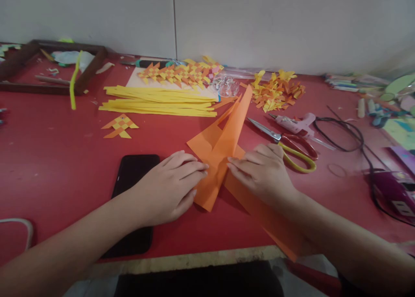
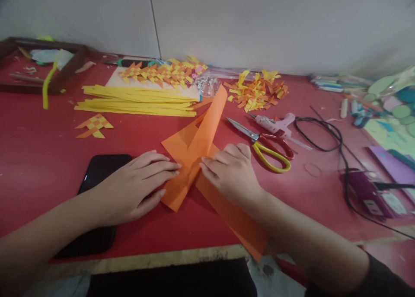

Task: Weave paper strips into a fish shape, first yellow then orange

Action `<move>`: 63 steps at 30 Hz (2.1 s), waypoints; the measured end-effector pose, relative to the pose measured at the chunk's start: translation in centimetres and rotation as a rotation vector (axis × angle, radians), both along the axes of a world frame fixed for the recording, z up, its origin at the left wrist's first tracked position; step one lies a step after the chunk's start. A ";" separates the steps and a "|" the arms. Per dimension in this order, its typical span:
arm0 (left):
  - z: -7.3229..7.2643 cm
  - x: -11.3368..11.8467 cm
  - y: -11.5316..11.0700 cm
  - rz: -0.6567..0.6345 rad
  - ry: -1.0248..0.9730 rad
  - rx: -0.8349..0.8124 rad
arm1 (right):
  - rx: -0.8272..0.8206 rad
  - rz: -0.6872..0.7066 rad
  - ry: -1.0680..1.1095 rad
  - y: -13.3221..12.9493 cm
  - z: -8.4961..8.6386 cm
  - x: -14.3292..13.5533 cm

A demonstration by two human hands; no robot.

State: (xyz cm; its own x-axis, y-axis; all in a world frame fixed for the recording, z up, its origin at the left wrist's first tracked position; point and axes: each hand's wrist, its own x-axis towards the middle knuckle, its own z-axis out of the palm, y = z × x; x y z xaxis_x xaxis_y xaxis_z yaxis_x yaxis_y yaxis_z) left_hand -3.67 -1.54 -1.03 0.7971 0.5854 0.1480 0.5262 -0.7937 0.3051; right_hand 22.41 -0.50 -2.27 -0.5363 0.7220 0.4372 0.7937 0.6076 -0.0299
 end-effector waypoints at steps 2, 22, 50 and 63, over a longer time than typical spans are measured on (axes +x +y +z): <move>0.0 0.0 0.1 -0.001 0.004 -0.007 | -0.014 -0.026 0.010 0.2 -0.2 0.0; 0.2 0.1 0.1 0.002 -0.008 -0.027 | -0.293 0.176 0.027 -2.1 1.0 -1.9; -0.4 -0.1 -0.2 0.046 -0.046 0.124 | -0.237 0.053 0.051 0.4 0.2 0.0; -0.5 -0.2 -0.3 0.150 0.022 0.117 | -0.368 0.394 0.056 -0.8 1.3 -0.5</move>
